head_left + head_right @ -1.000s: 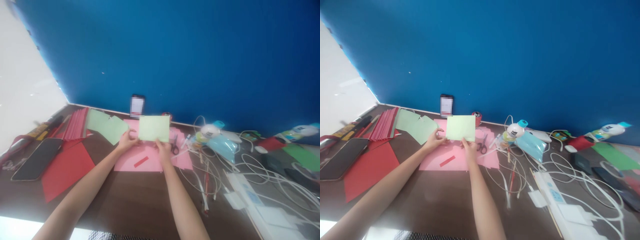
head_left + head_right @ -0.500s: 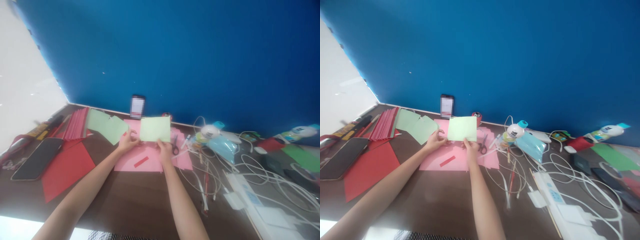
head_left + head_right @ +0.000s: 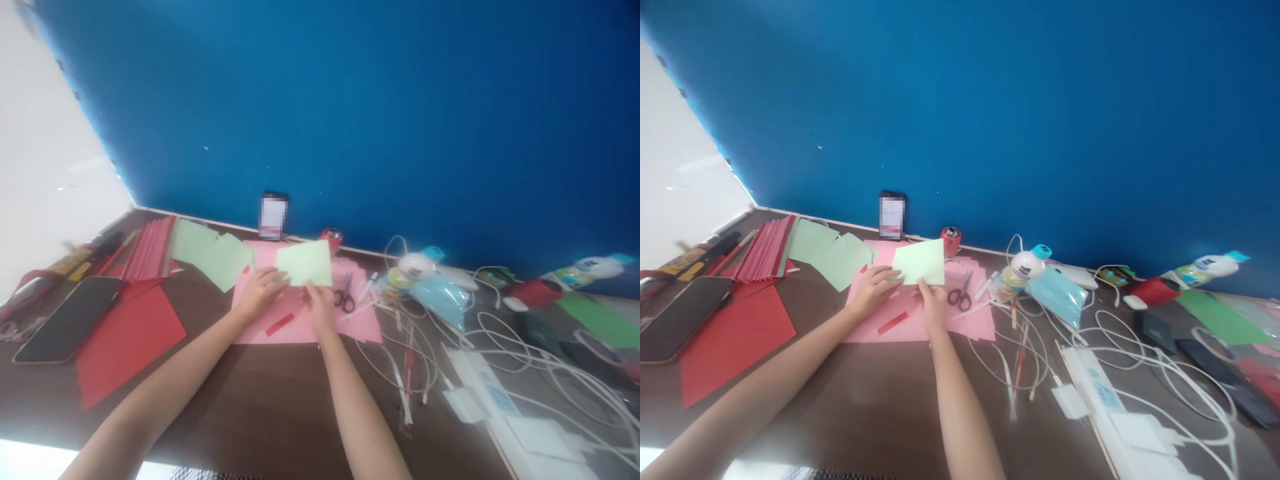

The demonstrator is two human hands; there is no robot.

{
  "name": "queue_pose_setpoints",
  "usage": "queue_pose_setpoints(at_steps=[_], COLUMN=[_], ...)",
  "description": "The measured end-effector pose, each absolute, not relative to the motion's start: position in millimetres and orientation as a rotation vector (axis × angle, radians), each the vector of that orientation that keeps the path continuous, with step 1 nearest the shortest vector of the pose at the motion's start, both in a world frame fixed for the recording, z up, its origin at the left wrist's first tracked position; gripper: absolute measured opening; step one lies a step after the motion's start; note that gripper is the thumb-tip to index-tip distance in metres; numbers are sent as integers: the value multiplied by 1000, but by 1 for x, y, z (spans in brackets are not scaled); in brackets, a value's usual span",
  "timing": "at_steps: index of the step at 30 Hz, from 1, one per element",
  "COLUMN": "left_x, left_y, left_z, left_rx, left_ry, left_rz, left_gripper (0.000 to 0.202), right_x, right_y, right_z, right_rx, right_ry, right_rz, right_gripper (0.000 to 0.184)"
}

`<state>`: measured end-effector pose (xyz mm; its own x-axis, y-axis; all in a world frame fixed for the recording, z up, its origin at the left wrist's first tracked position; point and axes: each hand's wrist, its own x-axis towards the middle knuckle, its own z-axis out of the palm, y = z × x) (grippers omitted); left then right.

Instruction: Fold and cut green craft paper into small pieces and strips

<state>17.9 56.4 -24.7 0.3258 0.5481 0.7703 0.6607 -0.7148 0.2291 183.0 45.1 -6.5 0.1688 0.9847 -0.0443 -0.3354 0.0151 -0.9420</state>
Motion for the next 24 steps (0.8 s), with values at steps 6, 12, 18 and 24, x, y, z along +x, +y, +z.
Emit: queue_pose_setpoints(at_steps=[6,12,18,24], left_x=[16,7,2,12], left_y=[54,59,60,53], left_z=[-21,-22,-23,-19], left_rx=[-2435,-2429,-2309,-2543], left_ry=[-1050,-1127,-1388,-1204], left_rz=[-1205,-1204,-1365,-1208], left_gripper=[22,18,22,28], right_x=[182,187,201,189], right_y=[46,49,54,46], right_z=[-9,-9,-7,-6], right_rx=[-1030,-1058,-1016,-1028], right_ry=[-731,-674,-522,-753], right_rz=[1281,1262,1188,1323], right_gripper=[19,19,18,21])
